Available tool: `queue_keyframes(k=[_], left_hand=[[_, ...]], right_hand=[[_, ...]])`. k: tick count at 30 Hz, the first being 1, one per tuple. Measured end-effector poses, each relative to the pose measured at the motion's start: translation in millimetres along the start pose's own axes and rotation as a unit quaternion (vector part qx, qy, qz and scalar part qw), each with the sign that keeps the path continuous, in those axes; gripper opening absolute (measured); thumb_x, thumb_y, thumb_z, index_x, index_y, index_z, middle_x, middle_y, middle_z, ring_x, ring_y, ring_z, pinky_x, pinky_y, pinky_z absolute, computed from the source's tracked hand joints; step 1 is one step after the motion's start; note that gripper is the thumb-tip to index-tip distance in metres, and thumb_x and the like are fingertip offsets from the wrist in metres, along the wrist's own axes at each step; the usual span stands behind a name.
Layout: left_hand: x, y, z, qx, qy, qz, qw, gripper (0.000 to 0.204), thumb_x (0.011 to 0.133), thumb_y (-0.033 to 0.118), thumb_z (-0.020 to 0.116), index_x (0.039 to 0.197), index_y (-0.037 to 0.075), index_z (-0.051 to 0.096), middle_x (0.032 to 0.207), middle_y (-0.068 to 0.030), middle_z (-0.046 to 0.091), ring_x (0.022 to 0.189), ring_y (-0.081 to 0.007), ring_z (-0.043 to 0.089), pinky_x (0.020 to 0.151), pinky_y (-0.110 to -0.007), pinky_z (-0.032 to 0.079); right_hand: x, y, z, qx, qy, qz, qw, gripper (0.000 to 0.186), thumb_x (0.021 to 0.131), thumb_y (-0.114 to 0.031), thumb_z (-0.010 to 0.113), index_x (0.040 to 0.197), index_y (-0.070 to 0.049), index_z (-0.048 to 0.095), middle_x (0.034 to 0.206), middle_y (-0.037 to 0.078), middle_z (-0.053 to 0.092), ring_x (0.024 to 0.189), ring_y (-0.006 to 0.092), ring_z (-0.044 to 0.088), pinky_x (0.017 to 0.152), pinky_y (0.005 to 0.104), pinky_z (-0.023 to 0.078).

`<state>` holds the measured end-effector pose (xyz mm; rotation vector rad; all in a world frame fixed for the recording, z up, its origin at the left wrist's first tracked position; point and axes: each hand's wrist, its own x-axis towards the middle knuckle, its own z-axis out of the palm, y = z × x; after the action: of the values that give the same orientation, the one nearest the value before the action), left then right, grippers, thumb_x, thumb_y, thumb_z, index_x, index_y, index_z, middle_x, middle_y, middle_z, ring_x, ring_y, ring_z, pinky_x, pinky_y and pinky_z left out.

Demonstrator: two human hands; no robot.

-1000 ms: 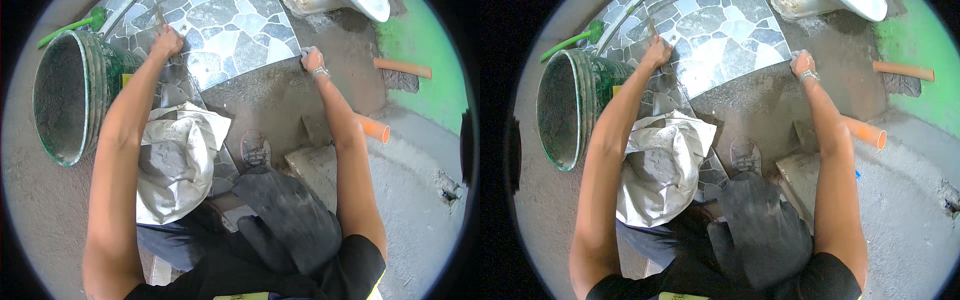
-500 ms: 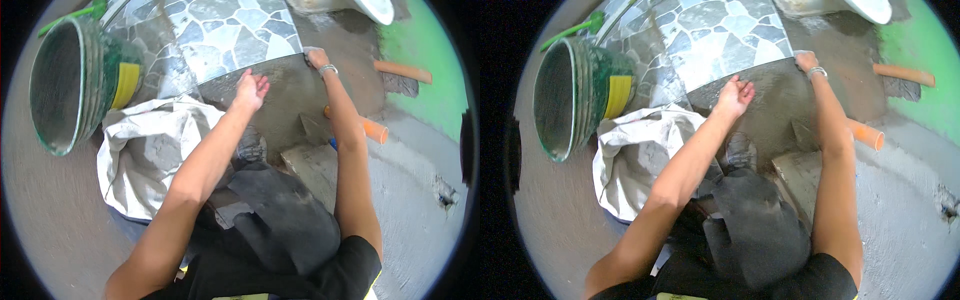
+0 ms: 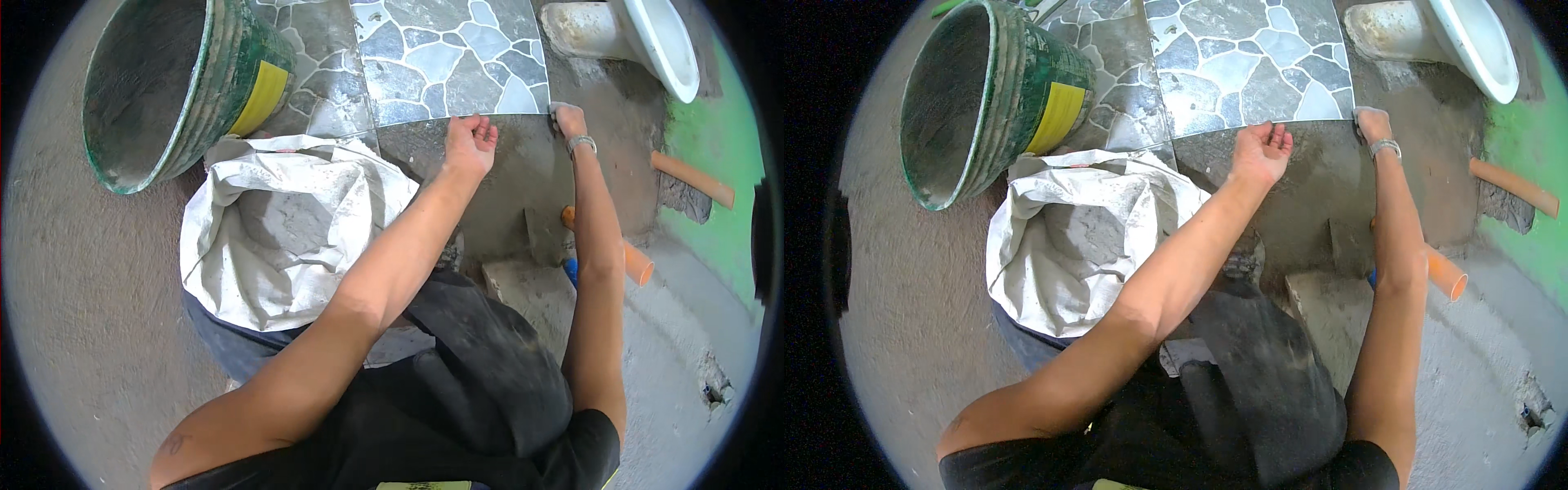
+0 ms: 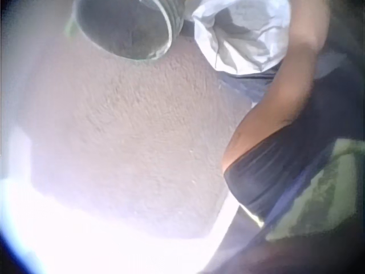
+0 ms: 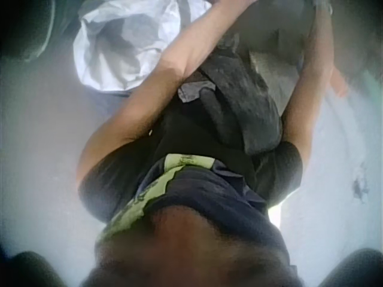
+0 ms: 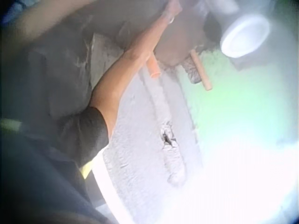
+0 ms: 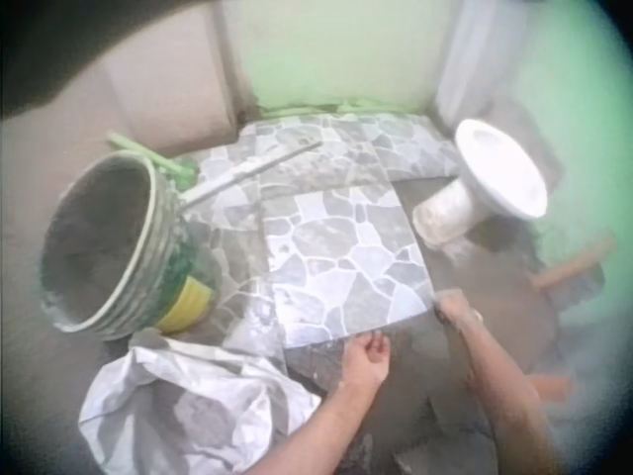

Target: The person is seen installing a floor tile in a restroom area.

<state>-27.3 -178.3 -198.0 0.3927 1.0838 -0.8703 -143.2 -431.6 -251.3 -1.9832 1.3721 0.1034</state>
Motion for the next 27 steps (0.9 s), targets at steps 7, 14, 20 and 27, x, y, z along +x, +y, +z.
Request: queue_keyframes(k=[7,14,20,27], left_hand=[[8,-12,3,-0.051,-0.027,-0.008,0.998,0.025,0.081,-0.001,0.056,0.105,0.006,0.049,0.104,-0.0057,0.053,0.102,-0.0250,0.053,0.089,-0.041,0.044],[12,-8,-3,-0.050,0.018,-0.023,0.998,0.019,0.088,0.003,0.046,0.106,0.009,0.050,0.087,-0.0050,0.049,0.100,-0.0236,0.056,0.081,-0.040,0.044],[15,-4,-13,0.008,0.015,-0.033,0.999,0.085,0.082,-0.002,0.038,0.153,0.041,0.019,0.081,-0.0034,0.047,0.095,-0.0221,0.058,0.074,-0.038,0.040],[10,-2,-18,0.040,0.004,-0.033,0.999,0.094,0.075,-0.005,0.041,0.154,0.041,0.018,0.083,-0.0009,0.048,0.091,-0.0212,0.059,0.073,-0.037,0.037]], right_hand=[[-1,1,-2,0.053,0.017,0.039,0.998,0.030,0.080,-0.022,0.060,0.080,0.006,0.069,0.073,0.021,0.067,0.062,0.0219,0.063,0.065,0.0417,0.047],[10,1,1,-0.088,-0.037,-0.072,0.993,0.026,0.084,-0.020,0.062,0.070,0.000,0.068,0.061,0.007,0.059,0.053,0.0174,0.055,0.051,0.0370,0.041],[11,1,1,-0.101,0.007,-0.011,0.995,0.037,0.083,-0.032,0.069,0.071,0.004,0.068,0.064,0.014,0.064,0.057,0.0245,0.059,0.061,0.0387,0.045],[9,-10,-4,-0.156,0.037,-0.039,0.986,0.046,0.084,-0.039,0.070,0.078,0.006,0.069,0.075,0.019,0.069,0.066,0.0277,0.063,0.071,0.0404,0.048]])
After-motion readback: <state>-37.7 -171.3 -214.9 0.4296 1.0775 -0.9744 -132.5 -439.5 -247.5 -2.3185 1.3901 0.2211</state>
